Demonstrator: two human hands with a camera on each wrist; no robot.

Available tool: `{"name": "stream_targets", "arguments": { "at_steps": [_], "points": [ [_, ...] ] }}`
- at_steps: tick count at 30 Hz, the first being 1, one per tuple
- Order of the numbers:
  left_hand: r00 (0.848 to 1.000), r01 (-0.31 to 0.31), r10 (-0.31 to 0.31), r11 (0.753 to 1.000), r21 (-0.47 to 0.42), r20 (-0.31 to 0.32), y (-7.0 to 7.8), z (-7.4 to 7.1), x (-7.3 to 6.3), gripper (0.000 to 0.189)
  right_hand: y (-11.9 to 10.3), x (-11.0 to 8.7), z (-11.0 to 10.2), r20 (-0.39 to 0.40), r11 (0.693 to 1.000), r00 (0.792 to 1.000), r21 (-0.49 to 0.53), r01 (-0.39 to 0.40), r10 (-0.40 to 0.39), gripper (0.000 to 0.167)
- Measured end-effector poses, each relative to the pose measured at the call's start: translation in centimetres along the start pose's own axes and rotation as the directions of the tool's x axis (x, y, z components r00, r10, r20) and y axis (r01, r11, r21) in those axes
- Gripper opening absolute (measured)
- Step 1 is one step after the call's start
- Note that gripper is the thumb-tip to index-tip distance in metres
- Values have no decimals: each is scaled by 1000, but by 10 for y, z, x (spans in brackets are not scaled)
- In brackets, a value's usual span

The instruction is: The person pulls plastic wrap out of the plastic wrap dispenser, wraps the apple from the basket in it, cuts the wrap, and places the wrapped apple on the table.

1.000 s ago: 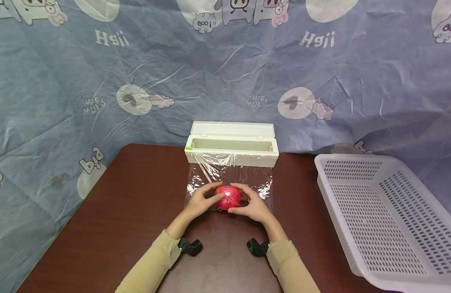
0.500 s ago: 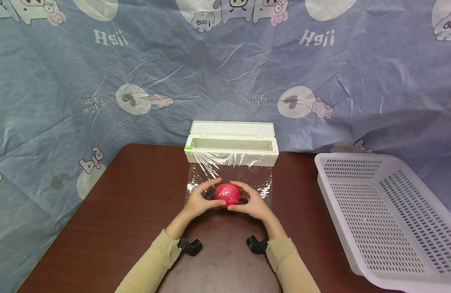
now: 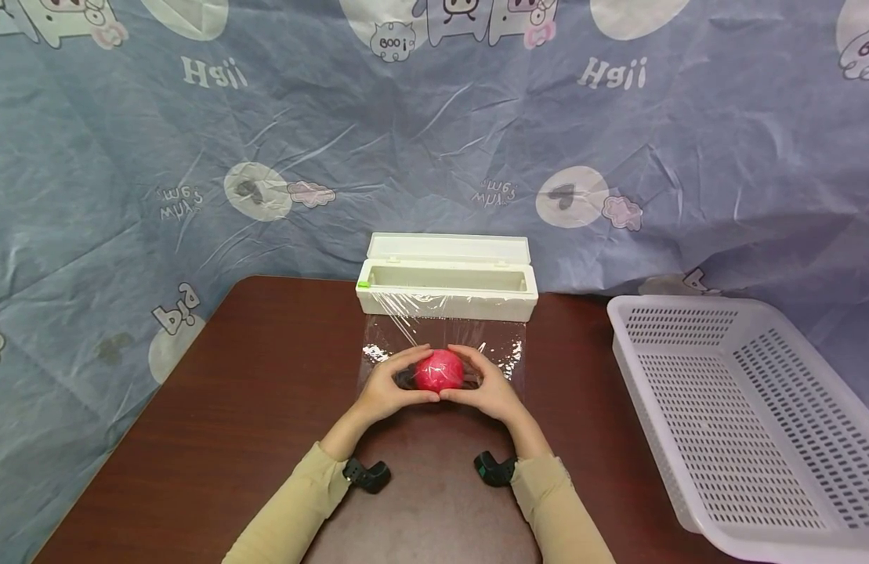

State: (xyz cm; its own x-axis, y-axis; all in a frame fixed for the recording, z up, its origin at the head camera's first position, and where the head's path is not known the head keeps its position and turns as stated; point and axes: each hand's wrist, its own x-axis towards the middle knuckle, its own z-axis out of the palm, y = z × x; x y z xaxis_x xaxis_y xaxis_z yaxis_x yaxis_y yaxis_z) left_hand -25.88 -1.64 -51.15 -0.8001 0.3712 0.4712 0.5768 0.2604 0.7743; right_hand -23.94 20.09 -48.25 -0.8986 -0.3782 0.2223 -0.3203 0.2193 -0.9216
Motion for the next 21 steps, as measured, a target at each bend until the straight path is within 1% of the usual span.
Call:
{"name": "stream_targets", "arguments": {
  "at_steps": [3,6,9,14,17,21],
  "points": [
    [1000,-2,2,1000,6,4,-2,0,0,67,1,0,0,-9,1000,1000,-10,-9,8,71],
    [1000,-11,11,1000,-4,9,-2,1,0,66,1,0,0,-12,1000,1000,-16,-24,23,71],
    [1000,-5,5,1000,-13,19,-3,1,1,67,2,0,0,-9,999,1000,-17,-29,29,71],
    [999,6,-5,1000,-15,32,-2,3,2,68,2,-1,0,8,1000,1000,-3,-22,22,77],
    [1000,-1,2,1000,-25,23,6,2,2,67,2,-1,0,23,1000,1000,18,-18,17,81],
    [1000,5,-4,1000,-28,26,26,-5,2,64,1,0,1,26,1000,1000,22,-4,3,83]
  ]
}}
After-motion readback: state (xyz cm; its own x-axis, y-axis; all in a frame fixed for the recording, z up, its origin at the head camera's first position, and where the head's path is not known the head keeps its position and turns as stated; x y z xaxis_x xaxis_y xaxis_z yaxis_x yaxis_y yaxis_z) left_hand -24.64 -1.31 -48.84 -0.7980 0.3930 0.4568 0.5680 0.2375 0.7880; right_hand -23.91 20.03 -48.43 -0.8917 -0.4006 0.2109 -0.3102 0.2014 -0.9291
